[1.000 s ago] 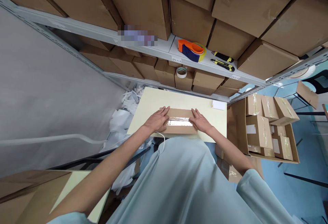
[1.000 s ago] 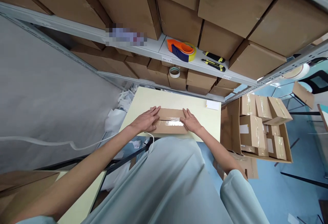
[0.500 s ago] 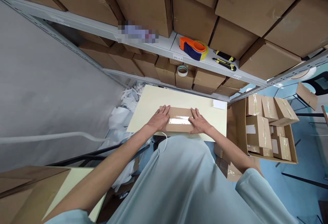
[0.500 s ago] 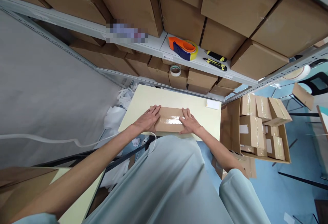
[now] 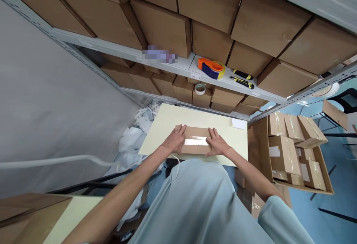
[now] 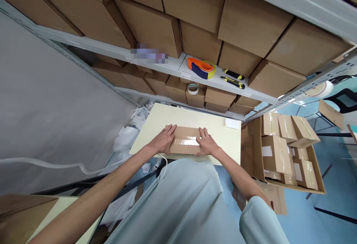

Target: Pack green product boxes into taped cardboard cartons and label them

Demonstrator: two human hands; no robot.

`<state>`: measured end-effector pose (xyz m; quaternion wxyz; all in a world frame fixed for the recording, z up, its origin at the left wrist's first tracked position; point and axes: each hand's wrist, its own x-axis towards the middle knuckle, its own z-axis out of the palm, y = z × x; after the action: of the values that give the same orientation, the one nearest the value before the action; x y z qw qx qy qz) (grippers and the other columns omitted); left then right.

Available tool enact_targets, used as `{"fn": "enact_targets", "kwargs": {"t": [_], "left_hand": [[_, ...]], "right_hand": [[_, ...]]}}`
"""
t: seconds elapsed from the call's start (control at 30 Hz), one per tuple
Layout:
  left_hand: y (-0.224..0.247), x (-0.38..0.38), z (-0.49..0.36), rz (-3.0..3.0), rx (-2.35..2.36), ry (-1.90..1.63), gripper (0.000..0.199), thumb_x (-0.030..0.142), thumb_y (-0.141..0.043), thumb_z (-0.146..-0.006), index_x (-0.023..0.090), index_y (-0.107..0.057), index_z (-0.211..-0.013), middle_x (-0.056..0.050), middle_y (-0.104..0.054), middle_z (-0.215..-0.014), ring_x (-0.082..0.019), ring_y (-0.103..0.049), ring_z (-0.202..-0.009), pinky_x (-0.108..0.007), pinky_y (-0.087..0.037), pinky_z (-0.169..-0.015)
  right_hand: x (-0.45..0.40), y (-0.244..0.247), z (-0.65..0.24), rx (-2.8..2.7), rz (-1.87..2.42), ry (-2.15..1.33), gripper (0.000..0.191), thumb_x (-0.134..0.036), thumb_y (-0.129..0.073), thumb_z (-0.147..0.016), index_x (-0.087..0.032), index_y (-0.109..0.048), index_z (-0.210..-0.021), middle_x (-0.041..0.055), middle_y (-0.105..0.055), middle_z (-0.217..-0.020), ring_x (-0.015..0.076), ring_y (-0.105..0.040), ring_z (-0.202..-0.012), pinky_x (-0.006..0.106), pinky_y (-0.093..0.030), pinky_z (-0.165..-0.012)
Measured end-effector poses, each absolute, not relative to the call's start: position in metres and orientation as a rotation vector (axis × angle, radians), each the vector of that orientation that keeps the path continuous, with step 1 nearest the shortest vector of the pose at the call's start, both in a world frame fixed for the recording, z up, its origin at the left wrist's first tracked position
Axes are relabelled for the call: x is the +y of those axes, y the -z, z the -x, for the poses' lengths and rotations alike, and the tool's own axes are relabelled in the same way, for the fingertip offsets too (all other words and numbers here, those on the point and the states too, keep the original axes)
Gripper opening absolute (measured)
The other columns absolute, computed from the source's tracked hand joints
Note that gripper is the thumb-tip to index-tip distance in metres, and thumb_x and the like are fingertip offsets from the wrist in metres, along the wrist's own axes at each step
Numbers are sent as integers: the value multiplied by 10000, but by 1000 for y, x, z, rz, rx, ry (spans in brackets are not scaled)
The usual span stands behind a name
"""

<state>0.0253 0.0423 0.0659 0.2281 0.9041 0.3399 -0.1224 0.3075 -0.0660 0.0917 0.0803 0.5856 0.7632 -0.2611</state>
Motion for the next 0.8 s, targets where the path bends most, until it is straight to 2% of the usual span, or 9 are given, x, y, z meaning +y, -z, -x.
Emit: {"fn": "enact_targets", "kwargs": {"t": [0.17,0.27,0.37,0.47,0.53,0.6,0.7,0.8], "left_hand": [[-77,49,-32,-2507,921,413,998,271,-943,-505,1,-684,-1429,-332,-170,-1824,-531,-175,-1697,-584,-279,-1366],[-77,51,-38,-2475,949,393,1007,238,-946,-475,28,-696,-1428,-321,-163,-1830,-536,-174,-1696,-597,-282,-1357],[-73,49,-44,-2469,989,386,1060,212,-956,-437,73,-693,-1454,-304,-183,-1833,-533,-171,-1698,-607,-238,-1359],[-69,51,-53,-2437,1040,384,1077,306,-1014,-410,94,-719,-1424,-325,-221,-1814,-549,-178,-1691,-648,-173,-1357],[-73,60,-61,-2396,1032,314,924,422,-1032,-453,145,-789,-1300,-297,-276,-1806,-548,-190,-1689,-695,-148,-1346],[-88,77,-73,-2392,997,180,596,466,-1000,-577,189,-835,-1078,-229,-344,-1802,-510,-200,-1700,-705,-135,-1347],[-131,112,-97,-2434,1023,-129,184,321,-886,-766,186,-780,-833,-159,-403,-1791,-441,-212,-1715,-668,-131,-1371],[-187,150,-121,-2428,1077,-494,95,255,-810,-816,192,-746,-847,-127,-397,-1800,-432,-218,-1715,-679,-156,-1376]], "right_hand": [[-65,-93,-312,2304,-1811,806,728,-507,-1064,-627,-200,-680,-1163,244,-149,-1849,553,-135,-1691,743,-413,-1210],[-61,-94,-316,2295,-1841,830,709,-477,-1063,-629,-198,-674,-1151,250,-144,-1851,540,-121,-1700,729,-402,-1223],[-60,-92,-316,2262,-1861,875,712,-471,-1059,-633,-207,-660,-1161,239,-110,-1861,518,-72,-1717,726,-367,-1253],[-59,-90,-312,2232,-1847,909,748,-524,-1055,-621,-201,-648,-1159,246,-76,-1865,515,-25,-1724,721,-276,-1308],[-51,-94,-313,2233,-1810,923,766,-591,-1043,-611,-195,-640,-1129,264,-108,-1854,513,-37,-1724,709,-224,-1333],[-30,-109,-320,2289,-1816,869,745,-647,-1009,-646,-197,-624,-1098,284,-204,-1823,502,-115,-1718,700,-220,-1335],[26,-157,-342,2511,-1937,535,649,-667,-919,-782,-206,-600,-1109,287,-399,-1713,473,-294,-1662,696,-281,-1299],[100,-222,-362,2685,-2024,103,559,-646,-802,-911,-196,-592,-1167,269,-559,-1525,429,-497,-1496,618,-416,-1210]]}}
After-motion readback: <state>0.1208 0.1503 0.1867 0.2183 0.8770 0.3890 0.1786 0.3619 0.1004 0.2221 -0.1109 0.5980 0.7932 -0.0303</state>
